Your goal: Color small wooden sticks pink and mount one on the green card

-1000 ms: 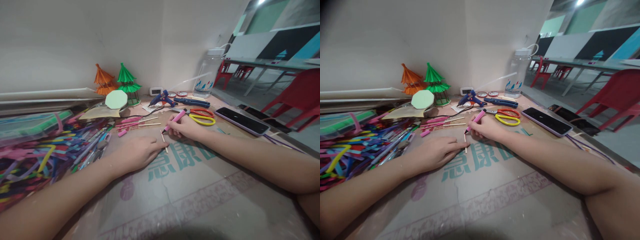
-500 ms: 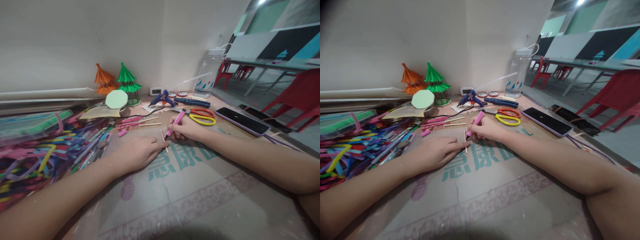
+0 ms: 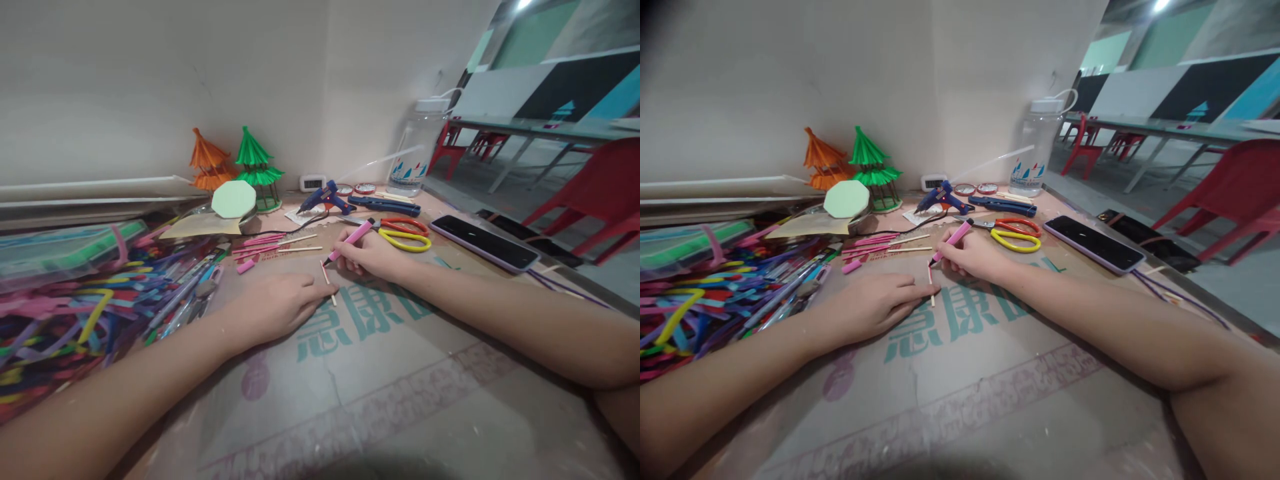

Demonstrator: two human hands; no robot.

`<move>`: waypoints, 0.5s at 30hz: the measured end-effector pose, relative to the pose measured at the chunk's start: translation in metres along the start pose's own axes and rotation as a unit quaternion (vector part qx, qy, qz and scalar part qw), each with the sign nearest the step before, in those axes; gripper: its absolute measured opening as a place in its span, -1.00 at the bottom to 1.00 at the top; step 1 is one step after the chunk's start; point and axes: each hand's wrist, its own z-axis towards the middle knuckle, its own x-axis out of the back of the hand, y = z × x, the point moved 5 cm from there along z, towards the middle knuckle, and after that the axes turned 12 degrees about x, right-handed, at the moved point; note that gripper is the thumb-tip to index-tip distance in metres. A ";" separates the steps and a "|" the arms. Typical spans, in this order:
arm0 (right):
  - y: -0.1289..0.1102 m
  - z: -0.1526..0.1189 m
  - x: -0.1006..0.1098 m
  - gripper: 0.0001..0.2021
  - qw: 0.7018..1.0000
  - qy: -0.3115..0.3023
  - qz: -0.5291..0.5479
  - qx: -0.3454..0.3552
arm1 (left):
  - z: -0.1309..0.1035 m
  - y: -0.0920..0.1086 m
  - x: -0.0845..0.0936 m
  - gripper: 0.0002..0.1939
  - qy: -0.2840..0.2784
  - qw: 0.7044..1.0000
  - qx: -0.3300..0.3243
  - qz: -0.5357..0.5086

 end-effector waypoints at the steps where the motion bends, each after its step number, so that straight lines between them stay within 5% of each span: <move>1: 0.000 0.000 0.000 -0.83 1.000 -0.003 0.001 0.000 | 0.000 0.000 0.000 -0.60 -0.001 1.000 0.001 0.001; 15: 0.001 0.000 0.002 -0.83 1.000 0.005 -0.014 0.012 | 0.000 0.000 0.001 -0.58 -0.013 1.000 0.011 0.003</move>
